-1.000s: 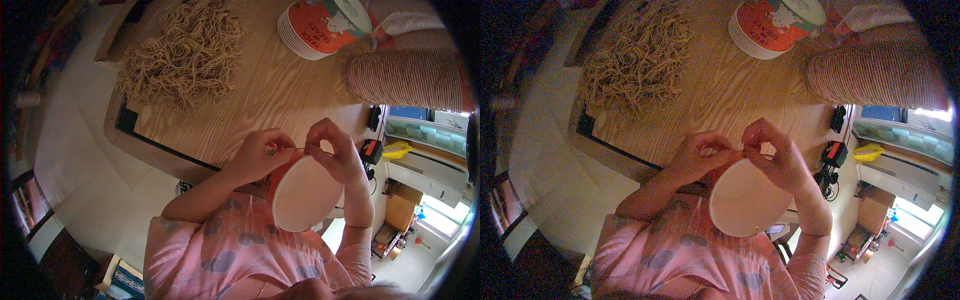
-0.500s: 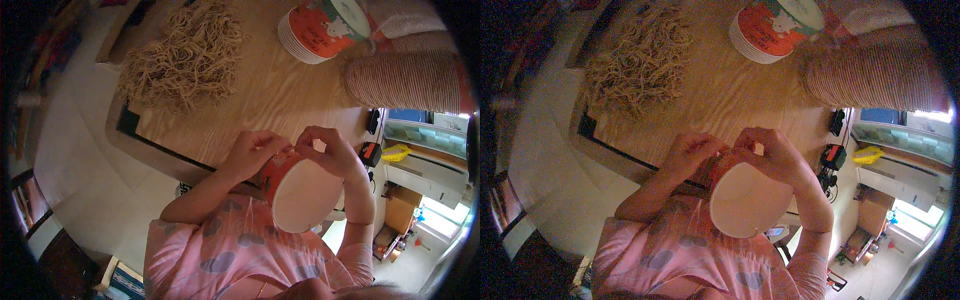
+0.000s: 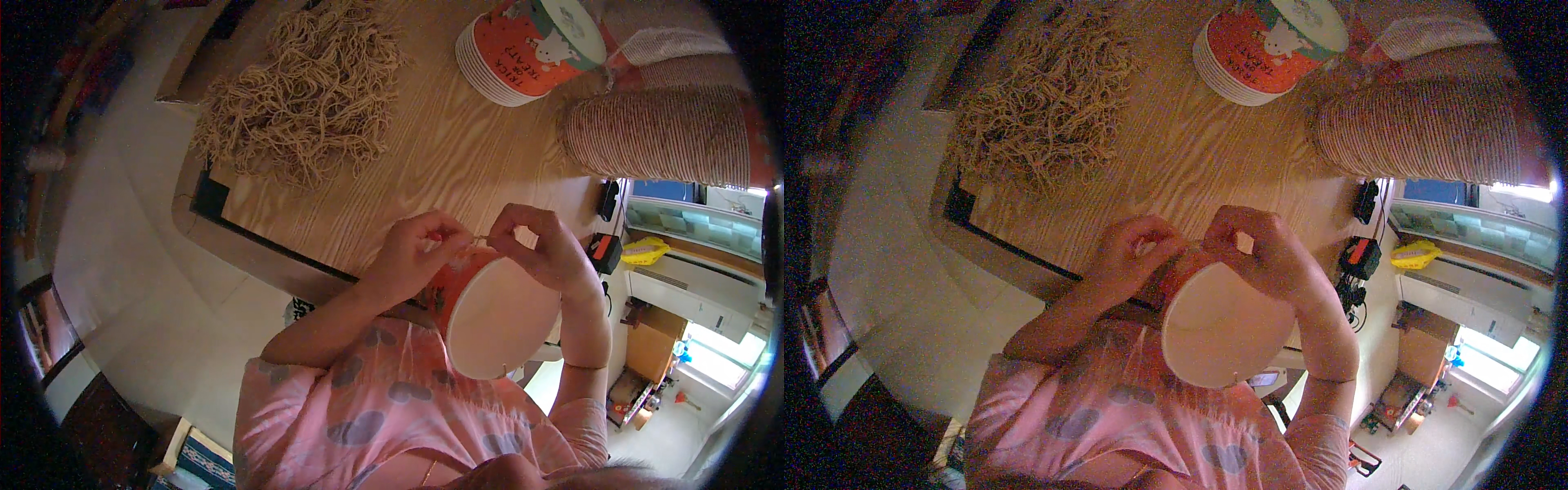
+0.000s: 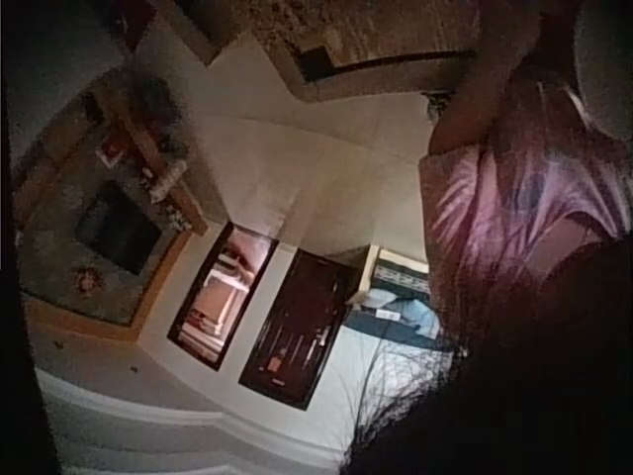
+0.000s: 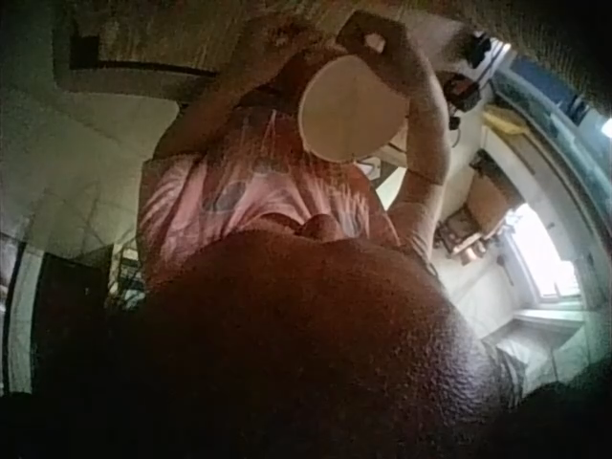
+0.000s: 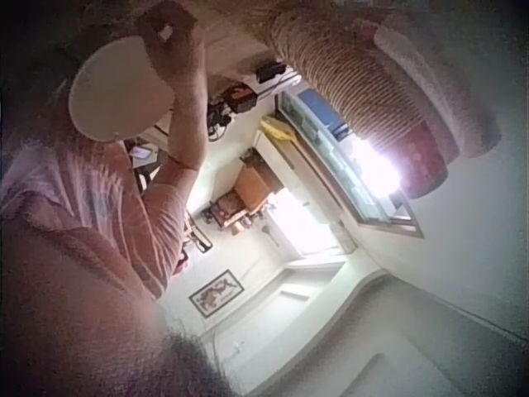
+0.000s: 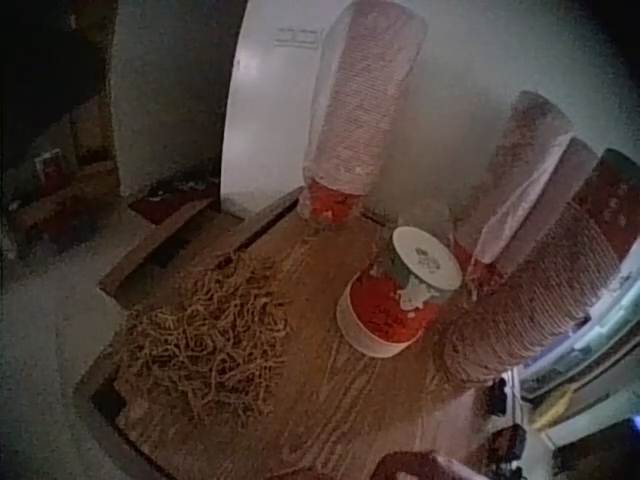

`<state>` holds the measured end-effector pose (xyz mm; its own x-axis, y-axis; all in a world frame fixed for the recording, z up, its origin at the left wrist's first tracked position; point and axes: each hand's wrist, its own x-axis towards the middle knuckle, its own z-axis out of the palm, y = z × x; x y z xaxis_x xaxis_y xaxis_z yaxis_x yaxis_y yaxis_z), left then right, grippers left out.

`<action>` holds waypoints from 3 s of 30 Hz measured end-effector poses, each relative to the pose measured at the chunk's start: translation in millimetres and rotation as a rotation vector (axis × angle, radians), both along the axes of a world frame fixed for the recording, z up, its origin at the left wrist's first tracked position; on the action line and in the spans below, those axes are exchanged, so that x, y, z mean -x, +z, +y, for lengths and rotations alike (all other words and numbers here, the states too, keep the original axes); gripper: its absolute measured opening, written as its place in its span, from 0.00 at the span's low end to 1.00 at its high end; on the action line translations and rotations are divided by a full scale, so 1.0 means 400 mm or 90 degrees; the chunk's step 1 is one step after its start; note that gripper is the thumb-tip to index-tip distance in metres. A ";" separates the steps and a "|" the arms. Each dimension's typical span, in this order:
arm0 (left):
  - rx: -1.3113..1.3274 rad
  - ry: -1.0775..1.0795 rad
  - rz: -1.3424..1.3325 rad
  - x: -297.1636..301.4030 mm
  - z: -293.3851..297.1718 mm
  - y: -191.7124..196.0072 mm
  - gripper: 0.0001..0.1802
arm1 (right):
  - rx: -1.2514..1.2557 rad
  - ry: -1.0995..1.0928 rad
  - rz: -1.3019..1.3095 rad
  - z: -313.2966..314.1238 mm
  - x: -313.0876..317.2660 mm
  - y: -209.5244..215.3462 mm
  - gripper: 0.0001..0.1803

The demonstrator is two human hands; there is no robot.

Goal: Attaching string handles to decorative paper buckets.

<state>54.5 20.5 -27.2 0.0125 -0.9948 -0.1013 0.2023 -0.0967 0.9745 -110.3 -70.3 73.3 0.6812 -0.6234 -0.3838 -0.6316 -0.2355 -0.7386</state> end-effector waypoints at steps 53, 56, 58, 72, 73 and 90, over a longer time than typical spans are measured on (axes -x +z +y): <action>0.076 -0.189 -0.351 0.090 -0.113 0.174 0.11 | -0.231 -0.417 -0.490 0.081 0.167 -0.116 0.07; 0.076 -0.201 -0.277 0.094 -0.132 0.168 0.08 | -0.277 -0.392 -0.525 0.085 0.165 -0.128 0.07; 0.053 -0.214 -0.262 0.093 -0.136 0.161 0.07 | -0.317 -0.413 -0.539 0.089 0.160 -0.136 0.06; 0.156 -0.195 -0.374 0.103 -0.148 0.159 0.04 | -0.277 -0.430 -0.507 0.069 0.151 -0.136 0.03; 0.155 -0.198 -0.375 0.103 -0.148 0.159 0.04 | -0.256 -0.427 -0.500 0.067 0.153 -0.132 0.03; 0.019 -0.225 -0.316 0.097 -0.122 0.164 0.02 | -0.457 -0.425 -0.573 0.083 0.168 -0.177 0.04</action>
